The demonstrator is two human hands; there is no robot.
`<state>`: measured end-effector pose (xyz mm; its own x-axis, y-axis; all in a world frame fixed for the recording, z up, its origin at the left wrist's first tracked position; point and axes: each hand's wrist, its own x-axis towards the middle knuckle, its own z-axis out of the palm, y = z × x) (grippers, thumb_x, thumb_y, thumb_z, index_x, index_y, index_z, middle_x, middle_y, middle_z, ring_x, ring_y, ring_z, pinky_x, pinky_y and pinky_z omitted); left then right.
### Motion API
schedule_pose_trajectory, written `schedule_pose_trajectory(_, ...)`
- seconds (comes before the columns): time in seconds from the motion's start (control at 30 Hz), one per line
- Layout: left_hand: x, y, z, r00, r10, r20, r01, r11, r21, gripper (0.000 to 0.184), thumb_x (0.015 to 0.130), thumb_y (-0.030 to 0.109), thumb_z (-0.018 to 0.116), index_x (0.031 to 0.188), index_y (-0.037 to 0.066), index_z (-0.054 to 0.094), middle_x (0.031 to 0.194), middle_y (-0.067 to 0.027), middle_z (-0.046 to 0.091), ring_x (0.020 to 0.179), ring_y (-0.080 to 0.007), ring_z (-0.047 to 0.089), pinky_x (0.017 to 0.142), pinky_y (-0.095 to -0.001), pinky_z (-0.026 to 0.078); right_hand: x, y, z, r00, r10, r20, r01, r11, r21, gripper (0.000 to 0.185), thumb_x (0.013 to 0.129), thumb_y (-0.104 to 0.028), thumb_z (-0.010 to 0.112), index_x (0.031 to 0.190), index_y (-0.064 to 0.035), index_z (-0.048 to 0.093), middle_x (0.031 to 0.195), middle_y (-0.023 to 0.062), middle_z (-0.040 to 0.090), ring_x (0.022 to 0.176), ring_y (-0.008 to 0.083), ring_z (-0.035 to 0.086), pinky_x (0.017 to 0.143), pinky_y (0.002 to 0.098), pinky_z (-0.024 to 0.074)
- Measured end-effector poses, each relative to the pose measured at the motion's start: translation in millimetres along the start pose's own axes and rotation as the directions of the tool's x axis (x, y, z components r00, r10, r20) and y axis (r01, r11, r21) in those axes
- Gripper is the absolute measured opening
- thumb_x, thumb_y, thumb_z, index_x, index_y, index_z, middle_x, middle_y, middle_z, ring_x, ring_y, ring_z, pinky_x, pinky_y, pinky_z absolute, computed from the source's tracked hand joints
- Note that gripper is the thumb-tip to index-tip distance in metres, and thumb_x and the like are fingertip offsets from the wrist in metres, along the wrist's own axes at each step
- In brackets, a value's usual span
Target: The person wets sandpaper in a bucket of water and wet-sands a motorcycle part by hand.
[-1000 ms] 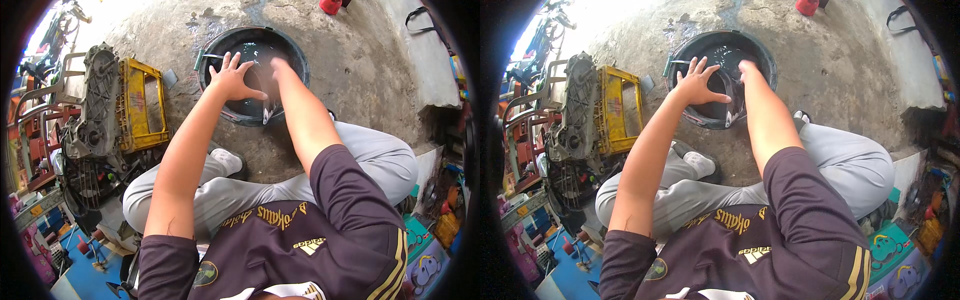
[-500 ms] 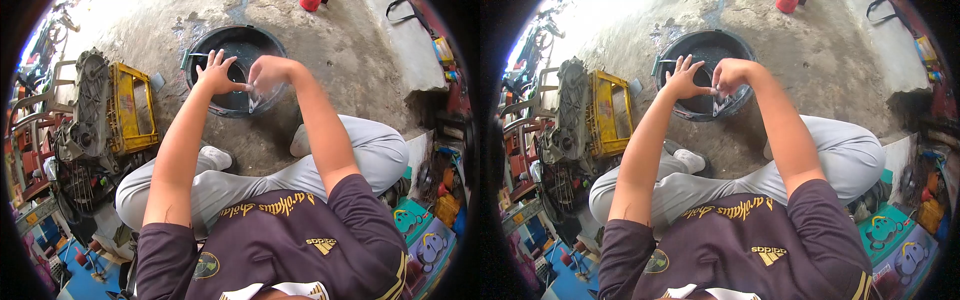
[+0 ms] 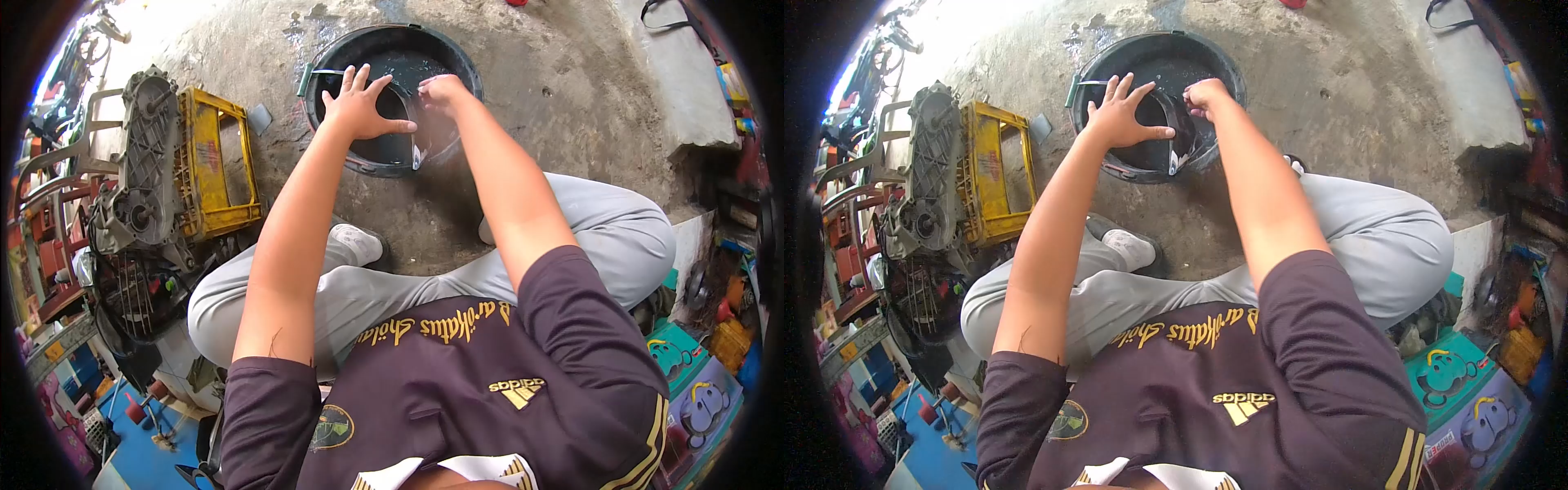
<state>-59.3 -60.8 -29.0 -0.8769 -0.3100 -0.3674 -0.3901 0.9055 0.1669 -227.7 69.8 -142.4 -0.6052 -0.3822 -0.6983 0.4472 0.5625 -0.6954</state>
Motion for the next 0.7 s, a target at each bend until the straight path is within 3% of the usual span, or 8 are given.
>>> schedule_pose_trajectory(0.1,0.1,1.8,-4.5,1.000,-0.002,-0.006,0.002,1.000,0.014,0.127,0.058,0.091,0.075,0.164,0.032,0.035,0.176,-0.0115,0.015,0.163,-0.0342,0.006,0.121,-0.0743,0.018,39.3,23.9,16.1,0.936,0.018,-0.351,-0.099,0.972,-0.212,0.045,0.082,-0.004,0.066,0.125,0.0069,0.069,0.131,0.0264,0.070,0.127,0.0298,0.066,0.101,0.0382,0.0546)
schedule_pose_trajectory(0.17,-1.2,2.3,-5.4,1.000,-0.004,0.007,0.004,1.000,0.004,0.127,0.059,0.091,0.075,0.164,0.032,0.035,0.176,-0.0114,0.015,0.163,-0.0341,0.006,0.121,-0.0739,0.018,16.2,8.0,17.0,0.954,0.099,-0.282,-0.178,0.946,-0.270,0.048,0.082,-0.004,0.066,0.129,0.0076,0.067,0.137,0.0267,0.066,0.131,0.0308,0.064,0.104,0.0375,0.0532)
schedule_pose_trajectory(0.23,-2.7,3.2,-9.8,1.000,-0.006,0.016,0.005,1.000,0.011,0.127,0.059,0.091,0.074,0.164,0.032,0.035,0.176,-0.0112,0.015,0.163,-0.0340,0.007,0.122,-0.0736,0.019,42.4,17.6,20.2,0.931,0.075,-0.356,-0.128,0.983,-0.129,0.032,0.086,-0.003,0.064,0.117,0.0038,0.073,0.118,0.0217,0.075,0.109,0.0316,0.074,0.089,0.0411,0.0594)
schedule_pose_trajectory(0.3,-3.5,4.1,-8.5,1.000,-0.007,0.021,0.006,1.000,0.013,0.128,0.059,0.092,0.074,0.165,0.032,0.034,0.176,-0.0115,0.014,0.163,-0.0344,0.007,0.122,-0.0734,0.019,47.7,14.7,2.2,0.987,0.090,0.133,-0.137,0.906,0.400,0.014,0.092,-0.004,0.063,0.100,-0.0030,0.074,0.090,0.0118,0.075,0.075,0.0236,0.071,0.067,0.0379,0.0576)
schedule_pose_trajectory(0.33,-2.9,3.7,-6.2,1.000,-0.007,0.024,0.007,1.000,0.010,0.128,0.059,0.092,0.074,0.165,0.032,0.034,0.176,-0.0115,0.014,0.163,-0.0344,0.007,0.122,-0.0734,0.019,42.9,6.4,-3.4,0.980,-0.051,0.191,-0.046,0.881,0.470,0.011,0.096,-0.007,0.063,0.087,-0.0085,0.070,0.073,0.0040,0.067,0.058,0.0152,0.057,0.055,0.0324,0.0489)
schedule_pose_trajectory(0.47,2.3,3.8,-0.6,1.000,-0.014,-0.001,0.014,0.999,0.037,0.133,0.056,0.098,0.068,0.166,0.032,0.031,0.176,-0.0106,0.014,0.163,-0.0320,0.006,0.122,-0.0733,0.019,-51.4,-60.1,-28.2,0.969,-0.152,0.194,0.102,0.965,0.243,0.007,0.094,-0.006,0.069,0.099,-0.0032,0.073,0.086,0.0066,0.072,0.070,0.0170,0.065,0.066,0.0327,0.0563)
schedule_pose_trajectory(0.53,1.7,5.1,-0.9,1.000,-0.013,0.001,0.013,0.999,0.044,0.133,0.056,0.098,0.068,0.166,0.032,0.031,0.176,-0.0105,0.014,0.163,-0.0319,0.005,0.122,-0.0733,0.019,-77.2,-75.7,-36.4,0.779,-0.206,0.593,0.265,0.964,-0.013,0.016,0.091,-0.003,0.072,0.107,0.0001,0.073,0.090,0.0077,0.073,0.077,0.0171,0.068,0.072,0.0326,0.0586)
schedule_pose_trajectory(0.7,-0.6,7.2,-2.2,1.000,-0.026,-0.004,0.026,0.999,0.037,0.132,0.058,0.098,0.067,0.166,0.032,0.031,0.177,-0.0103,0.013,0.164,-0.0318,0.005,0.122,-0.0733,0.018,-71.8,-77.6,-36.6,0.882,-0.188,0.431,0.373,0.838,-0.398,0.020,0.088,-0.002,0.075,0.107,0.0000,0.072,0.090,0.0073,0.072,0.081,0.0169,0.071,0.072,0.0326,0.0593)
